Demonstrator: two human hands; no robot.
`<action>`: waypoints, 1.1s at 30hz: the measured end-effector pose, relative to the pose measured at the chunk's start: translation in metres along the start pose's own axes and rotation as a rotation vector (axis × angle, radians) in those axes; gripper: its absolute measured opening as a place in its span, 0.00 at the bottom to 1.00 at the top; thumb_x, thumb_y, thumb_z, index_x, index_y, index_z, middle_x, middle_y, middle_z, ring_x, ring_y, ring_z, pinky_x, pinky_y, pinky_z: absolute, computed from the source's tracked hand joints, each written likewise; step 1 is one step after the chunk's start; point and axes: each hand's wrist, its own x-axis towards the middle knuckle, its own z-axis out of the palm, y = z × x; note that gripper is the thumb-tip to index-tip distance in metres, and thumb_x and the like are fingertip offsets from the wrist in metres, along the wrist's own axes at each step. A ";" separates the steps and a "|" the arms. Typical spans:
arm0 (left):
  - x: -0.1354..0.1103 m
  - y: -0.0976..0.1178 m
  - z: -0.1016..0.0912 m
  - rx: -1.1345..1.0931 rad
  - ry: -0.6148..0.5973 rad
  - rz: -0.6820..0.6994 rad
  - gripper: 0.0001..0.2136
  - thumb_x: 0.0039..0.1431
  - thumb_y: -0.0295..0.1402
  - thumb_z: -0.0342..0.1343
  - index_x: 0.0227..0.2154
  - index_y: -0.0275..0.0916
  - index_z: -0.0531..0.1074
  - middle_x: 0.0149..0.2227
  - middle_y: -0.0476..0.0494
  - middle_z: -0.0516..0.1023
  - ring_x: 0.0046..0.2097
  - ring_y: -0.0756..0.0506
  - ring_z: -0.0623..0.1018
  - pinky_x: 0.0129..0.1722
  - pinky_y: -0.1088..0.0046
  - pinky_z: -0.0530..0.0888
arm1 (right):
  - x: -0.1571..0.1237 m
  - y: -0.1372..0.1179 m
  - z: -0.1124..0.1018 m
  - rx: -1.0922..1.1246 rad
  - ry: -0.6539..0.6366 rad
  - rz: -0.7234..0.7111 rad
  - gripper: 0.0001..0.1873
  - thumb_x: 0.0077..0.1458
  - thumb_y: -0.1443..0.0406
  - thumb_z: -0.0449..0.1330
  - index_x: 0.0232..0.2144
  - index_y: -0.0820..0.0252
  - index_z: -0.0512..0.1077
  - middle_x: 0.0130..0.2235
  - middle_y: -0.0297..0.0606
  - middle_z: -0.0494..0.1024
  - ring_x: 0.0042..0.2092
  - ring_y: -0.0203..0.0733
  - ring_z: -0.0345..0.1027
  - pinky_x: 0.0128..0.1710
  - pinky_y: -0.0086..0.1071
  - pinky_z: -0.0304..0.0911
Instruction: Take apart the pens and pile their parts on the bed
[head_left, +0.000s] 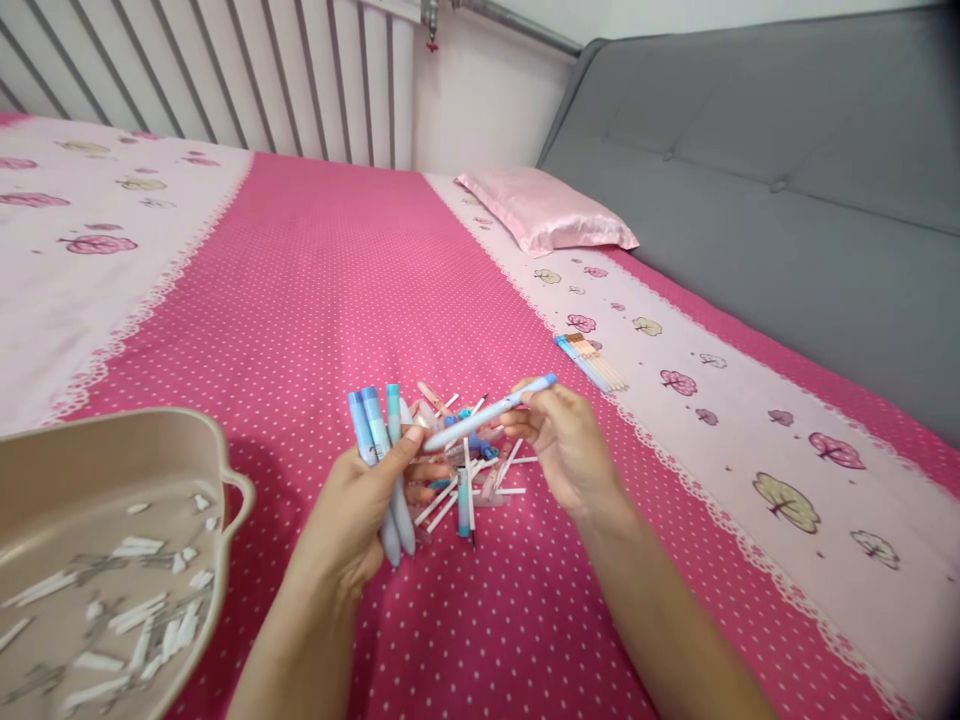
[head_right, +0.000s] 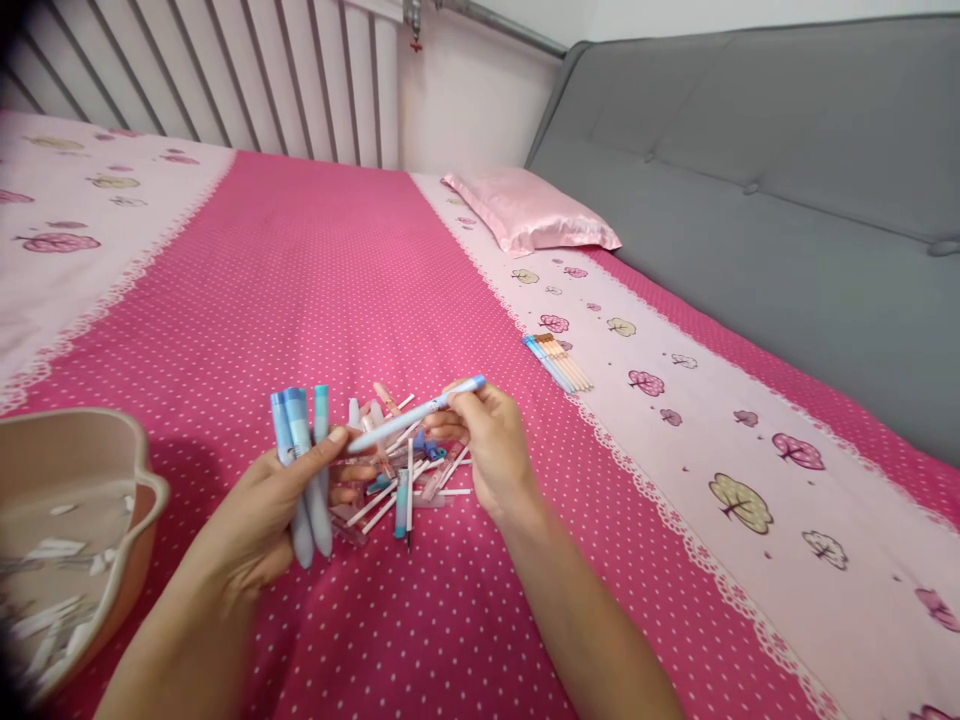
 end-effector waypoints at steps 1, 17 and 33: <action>0.000 0.000 0.000 -0.016 -0.003 0.008 0.09 0.49 0.29 0.58 0.34 0.31 0.72 0.19 0.44 0.74 0.17 0.54 0.68 0.16 0.81 0.67 | 0.001 0.000 -0.001 0.049 0.010 0.015 0.03 0.41 0.68 0.58 0.23 0.62 0.68 0.20 0.31 0.74 0.22 0.31 0.70 0.23 0.21 0.66; 0.001 0.001 -0.004 -0.148 -0.026 0.377 0.14 0.42 0.30 0.64 0.34 0.35 0.73 0.19 0.52 0.71 0.19 0.57 0.65 0.16 0.86 0.65 | -0.008 0.003 -0.005 -0.193 -0.742 0.453 0.11 0.57 0.61 0.51 0.34 0.63 0.68 0.22 0.27 0.59 0.19 0.23 0.42 0.17 0.21 0.38; 0.006 -0.006 -0.002 -0.037 0.310 0.316 0.16 0.34 0.40 0.66 0.20 0.34 0.68 0.11 0.56 0.63 0.10 0.53 0.63 0.08 0.76 0.66 | -0.011 0.001 0.001 -1.105 -0.500 -0.485 0.12 0.58 0.61 0.52 0.38 0.56 0.73 0.32 0.35 0.74 0.33 0.36 0.63 0.34 0.30 0.55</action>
